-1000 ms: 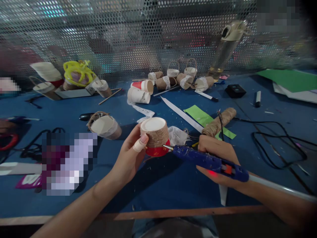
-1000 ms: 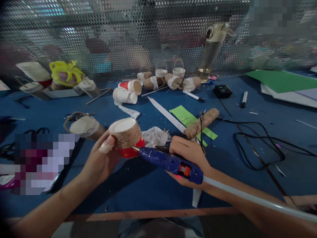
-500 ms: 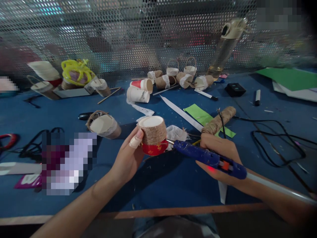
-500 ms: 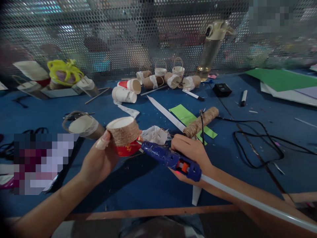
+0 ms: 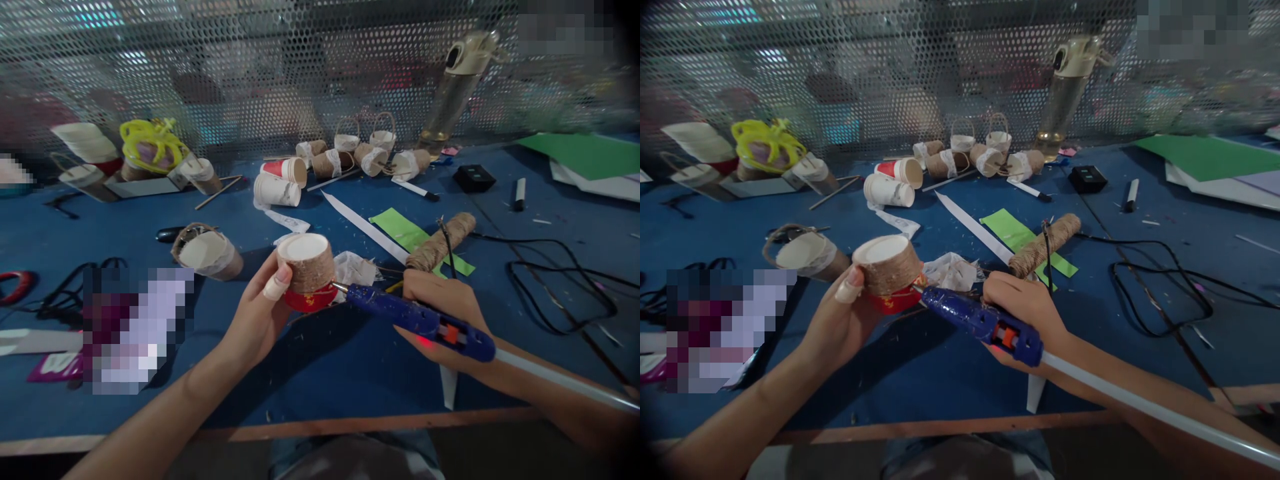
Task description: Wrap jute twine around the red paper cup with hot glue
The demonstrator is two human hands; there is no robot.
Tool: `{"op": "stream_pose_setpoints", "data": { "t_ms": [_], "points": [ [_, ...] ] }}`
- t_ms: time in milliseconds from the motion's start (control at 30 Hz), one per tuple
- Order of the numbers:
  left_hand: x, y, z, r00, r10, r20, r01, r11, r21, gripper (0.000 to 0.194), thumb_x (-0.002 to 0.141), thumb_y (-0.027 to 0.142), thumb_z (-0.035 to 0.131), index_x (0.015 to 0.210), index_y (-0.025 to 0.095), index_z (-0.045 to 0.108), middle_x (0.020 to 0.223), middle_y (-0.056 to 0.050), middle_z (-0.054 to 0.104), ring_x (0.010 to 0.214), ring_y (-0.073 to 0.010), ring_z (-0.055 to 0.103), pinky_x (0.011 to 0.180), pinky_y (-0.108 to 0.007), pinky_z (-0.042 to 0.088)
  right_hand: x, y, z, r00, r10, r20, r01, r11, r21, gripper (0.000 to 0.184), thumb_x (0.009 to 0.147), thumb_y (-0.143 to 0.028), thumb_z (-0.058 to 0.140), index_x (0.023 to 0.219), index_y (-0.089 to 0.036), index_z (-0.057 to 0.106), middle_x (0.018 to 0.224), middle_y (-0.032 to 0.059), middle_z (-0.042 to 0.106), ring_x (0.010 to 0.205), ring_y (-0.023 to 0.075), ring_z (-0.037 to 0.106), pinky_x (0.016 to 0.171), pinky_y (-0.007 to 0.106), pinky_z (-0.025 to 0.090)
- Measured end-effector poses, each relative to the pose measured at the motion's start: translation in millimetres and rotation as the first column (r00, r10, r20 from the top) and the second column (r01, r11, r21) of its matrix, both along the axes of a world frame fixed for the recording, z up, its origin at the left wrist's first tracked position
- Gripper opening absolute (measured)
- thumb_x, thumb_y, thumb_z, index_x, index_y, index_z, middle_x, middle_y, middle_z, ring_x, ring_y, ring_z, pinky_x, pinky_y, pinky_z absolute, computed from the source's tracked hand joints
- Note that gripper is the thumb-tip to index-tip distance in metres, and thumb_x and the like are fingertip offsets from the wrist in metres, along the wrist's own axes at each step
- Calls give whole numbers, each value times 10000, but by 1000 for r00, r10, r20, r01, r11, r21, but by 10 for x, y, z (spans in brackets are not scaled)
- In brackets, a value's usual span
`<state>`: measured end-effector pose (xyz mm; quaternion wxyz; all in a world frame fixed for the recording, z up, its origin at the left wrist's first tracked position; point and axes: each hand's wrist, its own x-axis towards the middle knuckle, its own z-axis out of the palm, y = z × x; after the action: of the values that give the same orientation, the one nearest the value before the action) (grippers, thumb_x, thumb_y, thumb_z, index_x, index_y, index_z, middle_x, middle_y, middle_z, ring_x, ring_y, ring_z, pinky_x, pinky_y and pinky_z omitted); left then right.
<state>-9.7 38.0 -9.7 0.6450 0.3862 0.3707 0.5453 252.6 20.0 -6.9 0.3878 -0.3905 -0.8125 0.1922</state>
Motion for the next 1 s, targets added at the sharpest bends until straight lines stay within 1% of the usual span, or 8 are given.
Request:
{"op": "stream_pose_setpoints", "data": {
  "t_ms": [100,267,467,600,667,833,933,1000],
  "points": [
    [6,10,1,1000,25,-2,-25,1000,-11,441,897,491,724,1245,221,745,1191,-101,777,1240,-330,660,1040,-422,550,-6,2,17,1000,-12,10,12,1000,7,365,776,-46,645,756,-244,339,673,-52,377,540,104,352,512,284,262],
    [13,-5,-18,999,34,19,-33,999,-36,413,922,456,708,1275,243,739,1284,-78,753,1294,-300,632,1094,-392,514,-14,-3,7,1000,24,-5,-24,1000,10,363,763,-30,634,758,-248,344,670,-52,376,544,111,362,521,286,279],
    [23,3,9,998,50,31,-47,995,-89,409,895,470,738,1233,240,756,1280,-80,759,1261,-325,658,1034,-421,561,-16,1,2,1000,13,7,-13,1000,-1,371,778,-30,644,751,-244,342,679,-51,381,548,106,364,520,281,276],
    [40,23,60,995,86,54,-78,989,-128,392,840,474,798,1132,212,790,1182,-73,794,1137,-282,727,929,-350,615,-22,17,20,1000,-10,6,10,1000,7,377,805,-34,626,740,-239,316,673,-55,365,538,96,348,511,279,263],
    [42,30,69,991,110,78,-100,987,-128,376,807,453,836,1095,214,800,1174,-55,798,1131,-255,730,912,-304,616,-26,23,21,1000,-15,-7,15,1000,7,378,809,-42,629,733,-238,315,668,-57,364,535,95,352,512,282,261],
    [41,24,63,993,101,62,-92,987,-134,412,863,484,771,1174,213,766,1278,-78,760,1256,-304,665,1023,-399,579,-28,14,8,1000,-20,-6,20,1000,0,357,817,-71,629,731,-241,327,664,-52,374,534,104,356,514,289,264],
    [68,10,88,995,92,42,-85,984,-156,411,878,487,753,1179,207,756,1289,-92,753,1311,-326,627,1075,-443,547,-28,-2,2,1000,-6,0,6,1000,-18,356,787,-65,637,743,-245,333,669,-51,379,536,108,352,516,290,274],
    [88,4,106,995,93,32,-86,981,-173,453,864,502,761,1195,192,747,1279,-108,754,1356,-342,588,1105,-460,521,-29,-9,2,1000,9,1,-9,1000,-29,354,774,-65,643,752,-248,341,677,-48,393,543,113,366,519,292,287]
  ]
}}
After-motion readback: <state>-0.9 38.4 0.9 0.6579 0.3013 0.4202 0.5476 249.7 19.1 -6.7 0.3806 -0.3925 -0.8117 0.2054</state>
